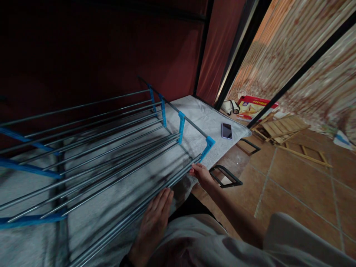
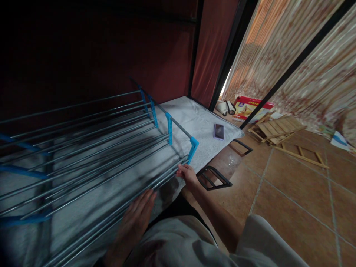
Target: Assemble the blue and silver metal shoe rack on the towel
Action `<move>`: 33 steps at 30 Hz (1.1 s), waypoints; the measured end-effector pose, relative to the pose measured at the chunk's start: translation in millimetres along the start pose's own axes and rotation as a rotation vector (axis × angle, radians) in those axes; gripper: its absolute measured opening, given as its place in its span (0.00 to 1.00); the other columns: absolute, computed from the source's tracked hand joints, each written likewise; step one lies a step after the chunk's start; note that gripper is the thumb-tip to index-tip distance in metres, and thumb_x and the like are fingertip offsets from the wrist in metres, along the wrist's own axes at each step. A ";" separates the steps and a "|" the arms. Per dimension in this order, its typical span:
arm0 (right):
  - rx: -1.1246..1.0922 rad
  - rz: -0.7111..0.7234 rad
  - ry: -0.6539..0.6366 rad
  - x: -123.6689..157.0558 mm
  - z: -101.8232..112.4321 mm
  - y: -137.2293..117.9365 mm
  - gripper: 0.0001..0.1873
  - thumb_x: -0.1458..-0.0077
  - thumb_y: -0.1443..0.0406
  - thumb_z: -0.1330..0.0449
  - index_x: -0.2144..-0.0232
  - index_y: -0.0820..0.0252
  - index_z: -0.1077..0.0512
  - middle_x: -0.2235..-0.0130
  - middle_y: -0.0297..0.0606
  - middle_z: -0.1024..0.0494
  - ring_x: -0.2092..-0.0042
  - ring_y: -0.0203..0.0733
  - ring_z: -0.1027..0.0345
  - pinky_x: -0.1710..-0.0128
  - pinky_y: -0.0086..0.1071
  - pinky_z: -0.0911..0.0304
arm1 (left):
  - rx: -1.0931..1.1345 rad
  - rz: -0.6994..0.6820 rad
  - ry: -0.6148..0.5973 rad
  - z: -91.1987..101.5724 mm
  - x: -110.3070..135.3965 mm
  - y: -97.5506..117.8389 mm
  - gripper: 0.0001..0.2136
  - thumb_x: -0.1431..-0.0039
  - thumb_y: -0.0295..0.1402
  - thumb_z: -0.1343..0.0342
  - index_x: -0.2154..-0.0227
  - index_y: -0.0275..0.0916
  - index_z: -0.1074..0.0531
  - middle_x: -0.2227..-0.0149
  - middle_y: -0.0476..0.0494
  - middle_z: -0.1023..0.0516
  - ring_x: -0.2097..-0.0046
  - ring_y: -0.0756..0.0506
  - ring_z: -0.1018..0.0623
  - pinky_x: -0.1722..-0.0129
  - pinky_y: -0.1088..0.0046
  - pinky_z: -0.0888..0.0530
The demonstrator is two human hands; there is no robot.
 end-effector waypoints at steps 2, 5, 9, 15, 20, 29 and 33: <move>-0.002 -0.007 0.021 0.6 0.3 -0.4 0.23 0.58 0.51 0.25 0.77 0.56 0.33 0.80 0.30 0.29 0.75 0.35 0.33 0.72 0.29 0.32 | -0.058 0.070 -0.059 -12.6 6.0 -3.8 0.26 0.35 0.19 0.55 0.36 0.34 0.32 0.36 0.34 0.28 0.38 0.40 0.26 0.39 0.62 0.29; 0.006 -0.011 0.034 0.7 -0.3 -0.2 0.24 0.58 0.50 0.26 0.78 0.56 0.34 0.80 0.31 0.28 0.74 0.35 0.32 0.71 0.29 0.31 | -0.093 0.186 -0.160 -25.1 4.9 -12.2 0.24 0.32 0.22 0.54 0.35 0.34 0.32 0.39 0.32 0.24 0.46 0.39 0.20 0.46 0.63 0.24; 0.042 -0.025 0.018 0.0 1.1 -0.6 0.24 0.58 0.48 0.27 0.76 0.56 0.32 0.77 0.32 0.26 0.73 0.36 0.31 0.69 0.30 0.30 | -0.041 0.292 -0.269 -26.2 -9.2 -22.5 0.20 0.30 0.25 0.54 0.39 0.39 0.28 0.47 0.35 0.18 0.53 0.39 0.17 0.51 0.64 0.22; 0.190 0.151 0.159 0.1 38.7 -14.0 0.18 0.52 0.49 0.34 0.68 0.56 0.28 0.71 0.32 0.24 0.70 0.37 0.32 0.69 0.31 0.34 | 0.066 0.396 -0.340 -21.2 -18.2 -28.4 0.17 0.28 0.29 0.55 0.46 0.41 0.23 0.55 0.36 0.16 0.54 0.40 0.16 0.51 0.65 0.23; 0.353 0.469 0.287 0.4 61.7 -38.4 0.15 0.51 0.60 0.37 0.58 0.52 0.26 0.54 0.33 0.20 0.50 0.42 0.29 0.45 0.36 0.35 | 0.095 0.394 -0.345 -23.6 -17.0 -25.7 0.18 0.27 0.30 0.57 0.45 0.41 0.24 0.57 0.36 0.15 0.56 0.39 0.15 0.55 0.64 0.21; 0.564 0.490 0.175 4.3 39.0 -47.3 0.19 0.51 0.66 0.43 0.57 0.51 0.21 0.53 0.35 0.17 0.43 0.49 0.30 0.35 0.44 0.43 | 0.090 0.378 -0.382 -24.4 -19.2 -25.6 0.19 0.27 0.28 0.58 0.43 0.39 0.25 0.56 0.34 0.15 0.58 0.38 0.15 0.55 0.61 0.20; 0.657 0.498 0.175 2.7 42.6 -47.2 0.20 0.49 0.67 0.46 0.56 0.53 0.21 0.54 0.35 0.17 0.44 0.49 0.29 0.36 0.45 0.41 | 0.091 0.374 -0.397 -28.5 -17.5 -26.9 0.19 0.27 0.28 0.58 0.41 0.38 0.27 0.58 0.34 0.15 0.59 0.39 0.15 0.56 0.63 0.21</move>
Point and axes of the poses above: each hand's wrist, its own x-axis away from the middle knuckle, its own z-axis out of the back of the hand, y = z × x, the point moved 4 cm from there along -x, towards the middle knuckle
